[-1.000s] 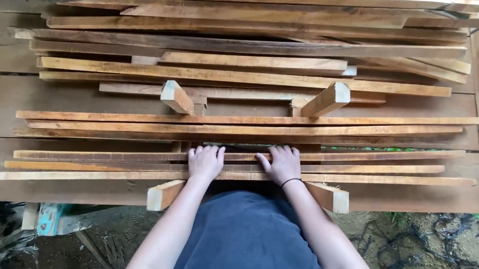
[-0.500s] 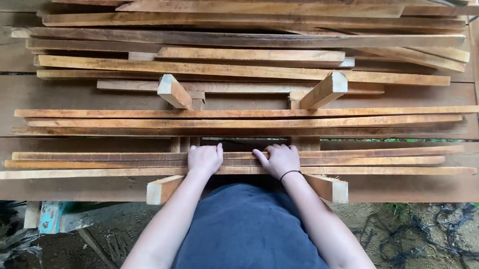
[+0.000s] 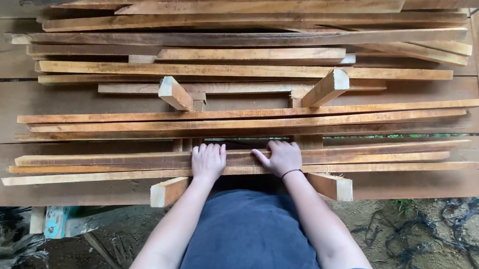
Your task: Arrange and align wooden slats within the slots of a wooden rack.
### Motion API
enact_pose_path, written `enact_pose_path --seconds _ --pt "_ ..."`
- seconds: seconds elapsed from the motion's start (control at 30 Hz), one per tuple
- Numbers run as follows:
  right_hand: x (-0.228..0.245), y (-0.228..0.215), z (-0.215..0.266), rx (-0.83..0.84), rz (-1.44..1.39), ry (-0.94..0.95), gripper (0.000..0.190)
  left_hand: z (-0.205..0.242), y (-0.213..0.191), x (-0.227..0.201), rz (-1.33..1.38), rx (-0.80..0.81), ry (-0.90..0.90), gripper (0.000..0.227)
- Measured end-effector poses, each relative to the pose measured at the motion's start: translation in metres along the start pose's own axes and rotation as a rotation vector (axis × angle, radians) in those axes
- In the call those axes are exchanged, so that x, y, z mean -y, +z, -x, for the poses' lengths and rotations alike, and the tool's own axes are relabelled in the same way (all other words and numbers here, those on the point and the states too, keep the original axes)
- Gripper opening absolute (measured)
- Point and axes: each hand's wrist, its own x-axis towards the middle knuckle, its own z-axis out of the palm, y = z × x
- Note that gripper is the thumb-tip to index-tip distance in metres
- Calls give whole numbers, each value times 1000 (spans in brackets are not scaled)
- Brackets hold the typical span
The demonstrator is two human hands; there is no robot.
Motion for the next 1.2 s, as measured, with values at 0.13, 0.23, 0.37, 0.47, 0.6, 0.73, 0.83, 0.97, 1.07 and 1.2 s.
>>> enact_pose_path --seconds 0.13,0.23,0.37,0.47,0.6,0.73,0.83,0.97,1.07,1.2 --pt "-4 6 -4 -134 17 -41 51 -9 -10 2 -8 -41 53 40" --pt "-7 10 -3 -40 -11 -27 48 -4 -1 6 65 105 22 42" --pt "-7 4 -2 -212 -25 -114 40 -8 -12 3 84 -10 80 38" --pt "-9 -1 -2 -314 -38 -171 30 -10 -21 1 103 -71 113 33" --pt "-6 1 3 -247 -41 -110 34 -2 -10 2 98 2 14 34" --pt "-4 2 -4 -163 -39 -81 44 -4 -3 3 46 95 -23 47" --pt "-3 -1 -5 -242 10 -138 39 -6 -8 3 37 32 27 44" --pt "-5 0 -4 -264 -7 -171 39 -2 -7 3 27 -19 46 43" --pt "-7 3 -5 -276 -34 -183 35 -3 -8 3 56 -37 49 36" --pt "-9 -2 9 -308 -76 -249 25 9 -27 1 107 -88 101 31"
